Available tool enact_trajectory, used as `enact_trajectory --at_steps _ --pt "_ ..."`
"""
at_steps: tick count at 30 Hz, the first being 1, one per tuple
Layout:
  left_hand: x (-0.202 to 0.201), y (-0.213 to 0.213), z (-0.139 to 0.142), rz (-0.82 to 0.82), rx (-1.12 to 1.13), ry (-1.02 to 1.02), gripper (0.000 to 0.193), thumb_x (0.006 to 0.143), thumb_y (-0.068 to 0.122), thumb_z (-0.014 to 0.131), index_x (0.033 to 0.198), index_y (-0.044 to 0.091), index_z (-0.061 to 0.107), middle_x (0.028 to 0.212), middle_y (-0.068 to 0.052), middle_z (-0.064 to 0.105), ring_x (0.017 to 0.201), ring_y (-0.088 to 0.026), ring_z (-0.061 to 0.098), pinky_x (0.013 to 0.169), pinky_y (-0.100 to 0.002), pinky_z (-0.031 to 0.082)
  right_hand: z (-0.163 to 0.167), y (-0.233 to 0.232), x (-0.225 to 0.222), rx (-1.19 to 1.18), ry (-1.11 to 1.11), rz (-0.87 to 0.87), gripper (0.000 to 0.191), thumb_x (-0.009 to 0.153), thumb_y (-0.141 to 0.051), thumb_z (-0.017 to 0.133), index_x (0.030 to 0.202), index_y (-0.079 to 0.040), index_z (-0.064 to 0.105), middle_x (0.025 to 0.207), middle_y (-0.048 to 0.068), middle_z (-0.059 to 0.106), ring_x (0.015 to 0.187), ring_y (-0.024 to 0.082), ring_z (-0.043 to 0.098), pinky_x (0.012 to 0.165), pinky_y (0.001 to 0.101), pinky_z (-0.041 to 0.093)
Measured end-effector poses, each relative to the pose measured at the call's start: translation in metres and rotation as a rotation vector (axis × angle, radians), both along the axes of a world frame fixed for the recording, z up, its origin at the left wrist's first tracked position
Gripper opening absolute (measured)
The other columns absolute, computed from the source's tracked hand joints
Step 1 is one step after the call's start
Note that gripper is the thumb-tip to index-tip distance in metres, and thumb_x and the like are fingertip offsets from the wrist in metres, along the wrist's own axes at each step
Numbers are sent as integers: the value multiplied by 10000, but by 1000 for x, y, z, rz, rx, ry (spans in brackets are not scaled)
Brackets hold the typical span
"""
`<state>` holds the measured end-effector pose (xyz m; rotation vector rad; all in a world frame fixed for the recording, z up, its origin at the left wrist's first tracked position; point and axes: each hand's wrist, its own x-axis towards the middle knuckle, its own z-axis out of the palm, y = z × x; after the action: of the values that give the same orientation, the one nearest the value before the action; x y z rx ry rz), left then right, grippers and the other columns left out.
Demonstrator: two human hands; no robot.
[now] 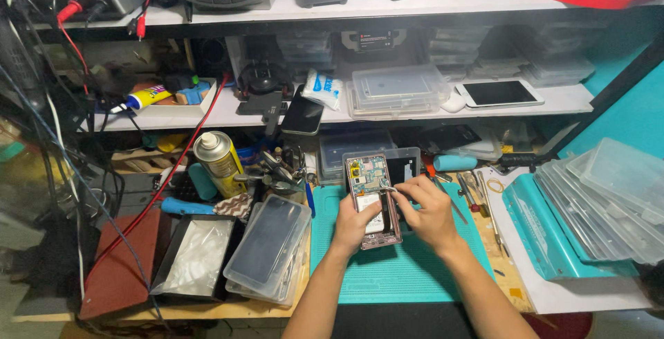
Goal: The person disassembles a smartphone at a repair workbench. They hold the phone frame in one hand while using a screwdriver to remove screws, pry at the midframe with a small tool, detach internal components, and finally press the phone housing together on the mat.
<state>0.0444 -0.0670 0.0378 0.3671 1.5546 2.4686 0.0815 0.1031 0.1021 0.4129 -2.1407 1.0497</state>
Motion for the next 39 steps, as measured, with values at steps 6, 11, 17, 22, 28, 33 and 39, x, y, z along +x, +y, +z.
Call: enact_trajectory --at_steps 6,11,17,22,28,33,39 --pt "0 1 1 10 5 6 278 916 12 662 1189 -37 668 1079 -106 747 918 -160 727 810 -307 597 -2 -6 1 122 82 -62 138 837 -44 770 955 4 717 889 115 669 764 286 681 669 374 544" --pt "2 0 2 29 8 0 276 912 11 665 1183 -36 667 1072 -105 748 914 -160 725 802 -302 593 -2 -10 2 156 115 -84 139 836 -29 771 951 14 704 883 119 666 758 284 678 658 376 540" --pt "5 -1 0 50 -12 -7 285 904 16 676 1184 -33 667 1077 -101 751 922 -155 723 810 -298 592 -2 -16 5 90 133 -118 130 851 -24 761 964 5 703 904 110 664 778 266 674 670 355 534" --pt "9 5 -2 150 -159 76 246 909 62 695 1136 -23 658 1004 -96 762 848 -170 737 764 -317 604 -4 -11 0 -279 -118 -72 137 886 -50 754 998 15 710 907 49 653 697 107 602 605 252 474" --pt "16 7 3 322 -391 413 226 910 95 710 1098 -28 684 940 -102 779 830 -163 744 751 -329 585 -9 -6 -13 -448 -357 -11 350 764 -129 847 1059 11 721 903 6 670 623 52 454 554 228 401" --pt "18 11 6 286 -408 405 235 905 85 713 1103 -36 673 930 -108 777 818 -169 742 747 -322 586 -21 -2 -26 -487 -397 89 268 835 -156 815 1019 29 752 807 -34 680 668 -2 532 588 201 447" --pt "14 7 11 16 -92 153 243 937 17 653 1165 -65 643 1039 -145 757 862 -227 758 779 -346 623 -34 13 -36 -787 -622 199 208 900 -153 771 1009 24 784 659 -50 593 573 26 461 516 227 347"
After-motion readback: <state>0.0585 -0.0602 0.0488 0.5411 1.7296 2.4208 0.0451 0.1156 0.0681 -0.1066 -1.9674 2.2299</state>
